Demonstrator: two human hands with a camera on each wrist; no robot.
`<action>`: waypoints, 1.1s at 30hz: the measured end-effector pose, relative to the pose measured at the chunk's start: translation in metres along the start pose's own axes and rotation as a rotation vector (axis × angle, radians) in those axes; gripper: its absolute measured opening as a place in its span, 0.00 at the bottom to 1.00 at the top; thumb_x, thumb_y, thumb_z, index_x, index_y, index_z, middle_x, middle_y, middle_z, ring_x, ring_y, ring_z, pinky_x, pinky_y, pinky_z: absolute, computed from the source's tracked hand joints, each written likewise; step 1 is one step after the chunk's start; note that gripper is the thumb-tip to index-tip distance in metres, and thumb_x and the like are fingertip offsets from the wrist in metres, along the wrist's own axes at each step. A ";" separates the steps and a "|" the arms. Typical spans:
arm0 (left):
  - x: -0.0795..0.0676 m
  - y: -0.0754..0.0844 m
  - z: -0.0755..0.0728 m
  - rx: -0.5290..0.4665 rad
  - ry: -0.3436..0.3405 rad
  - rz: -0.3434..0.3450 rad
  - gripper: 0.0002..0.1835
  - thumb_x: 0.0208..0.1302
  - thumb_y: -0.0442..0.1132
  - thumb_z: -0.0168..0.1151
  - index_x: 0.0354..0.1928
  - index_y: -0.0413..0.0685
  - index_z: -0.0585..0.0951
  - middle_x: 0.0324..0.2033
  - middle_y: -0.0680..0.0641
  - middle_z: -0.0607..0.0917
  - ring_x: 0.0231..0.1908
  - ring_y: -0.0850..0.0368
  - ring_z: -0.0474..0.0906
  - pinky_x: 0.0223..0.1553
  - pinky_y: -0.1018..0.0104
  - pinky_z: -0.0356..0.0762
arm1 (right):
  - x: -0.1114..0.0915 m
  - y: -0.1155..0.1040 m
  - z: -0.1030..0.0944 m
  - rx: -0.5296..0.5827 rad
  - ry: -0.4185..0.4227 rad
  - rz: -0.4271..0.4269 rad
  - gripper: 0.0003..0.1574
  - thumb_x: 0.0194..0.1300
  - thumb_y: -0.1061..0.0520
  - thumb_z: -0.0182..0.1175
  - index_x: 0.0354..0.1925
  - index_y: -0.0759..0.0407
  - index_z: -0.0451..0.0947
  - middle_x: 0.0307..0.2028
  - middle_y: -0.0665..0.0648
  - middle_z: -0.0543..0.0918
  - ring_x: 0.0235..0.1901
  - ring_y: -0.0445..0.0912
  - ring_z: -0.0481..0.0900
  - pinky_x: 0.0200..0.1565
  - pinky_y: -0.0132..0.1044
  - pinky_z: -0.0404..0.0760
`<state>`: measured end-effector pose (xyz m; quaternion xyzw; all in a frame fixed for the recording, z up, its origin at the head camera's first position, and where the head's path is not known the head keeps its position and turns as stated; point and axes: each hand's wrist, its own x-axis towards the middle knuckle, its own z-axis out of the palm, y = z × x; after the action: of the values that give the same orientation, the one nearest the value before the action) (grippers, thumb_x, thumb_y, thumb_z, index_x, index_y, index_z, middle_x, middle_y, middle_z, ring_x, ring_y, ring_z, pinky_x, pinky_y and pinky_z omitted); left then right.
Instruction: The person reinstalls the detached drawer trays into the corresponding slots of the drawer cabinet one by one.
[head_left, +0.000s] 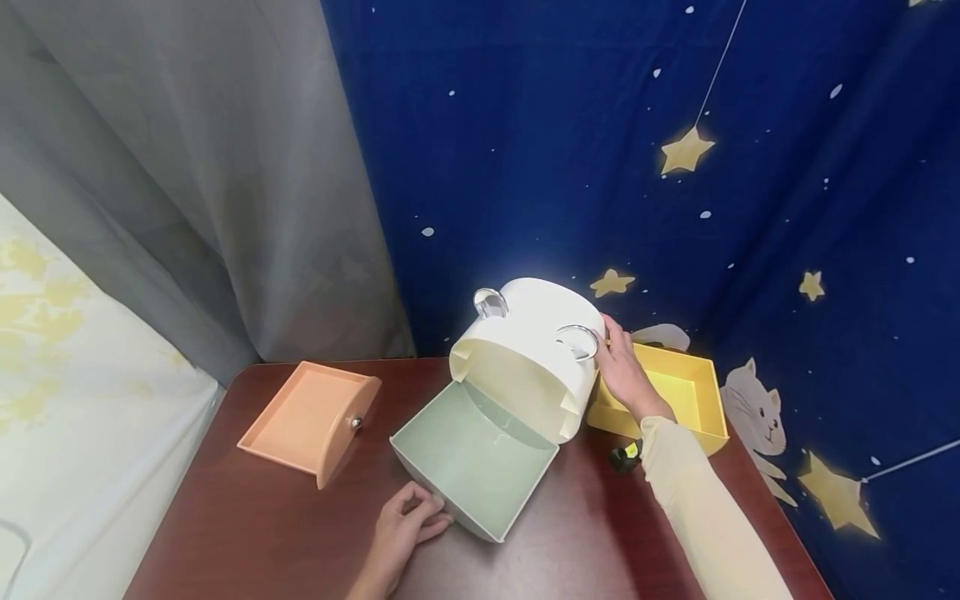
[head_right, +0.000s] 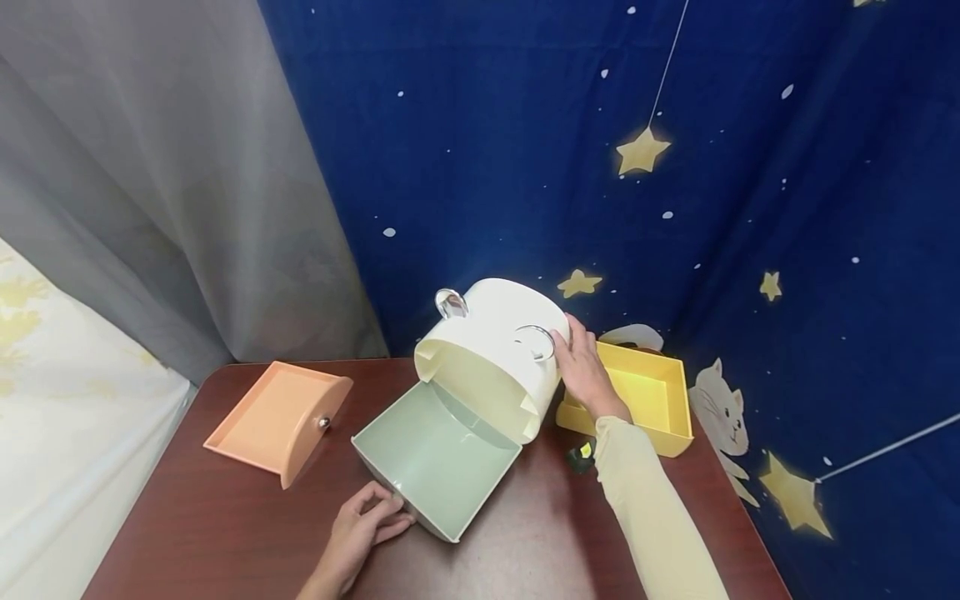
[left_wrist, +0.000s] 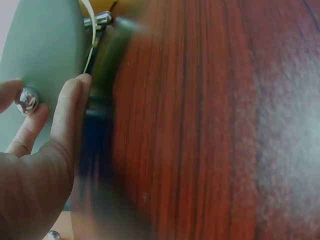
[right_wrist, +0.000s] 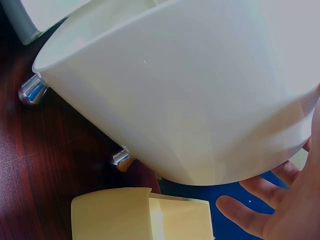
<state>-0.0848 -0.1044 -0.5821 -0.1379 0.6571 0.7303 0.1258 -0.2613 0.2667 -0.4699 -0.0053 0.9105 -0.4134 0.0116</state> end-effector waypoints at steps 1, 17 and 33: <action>0.000 0.000 0.000 0.000 0.000 0.003 0.15 0.67 0.37 0.65 0.43 0.30 0.74 0.43 0.43 0.82 0.41 0.46 0.90 0.47 0.59 0.87 | 0.000 0.000 0.000 -0.002 0.000 -0.001 0.48 0.75 0.23 0.28 0.82 0.40 0.34 0.79 0.63 0.50 0.78 0.60 0.51 0.75 0.68 0.51; -0.004 0.004 0.007 -0.011 -0.009 0.007 0.15 0.68 0.39 0.65 0.42 0.33 0.74 0.42 0.40 0.83 0.41 0.45 0.90 0.47 0.58 0.87 | -0.001 0.000 0.000 0.003 -0.007 0.017 0.48 0.74 0.22 0.28 0.82 0.38 0.34 0.79 0.62 0.49 0.79 0.60 0.49 0.75 0.68 0.51; -0.002 0.002 0.017 -0.058 0.001 0.024 0.14 0.67 0.38 0.66 0.40 0.33 0.74 0.43 0.43 0.83 0.40 0.47 0.90 0.47 0.59 0.87 | -0.001 0.001 0.001 0.012 0.000 0.009 0.47 0.75 0.24 0.29 0.82 0.40 0.34 0.78 0.62 0.50 0.78 0.60 0.52 0.75 0.68 0.52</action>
<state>-0.0848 -0.0879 -0.5780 -0.1338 0.6375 0.7504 0.1126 -0.2599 0.2666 -0.4707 -0.0014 0.9080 -0.4188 0.0134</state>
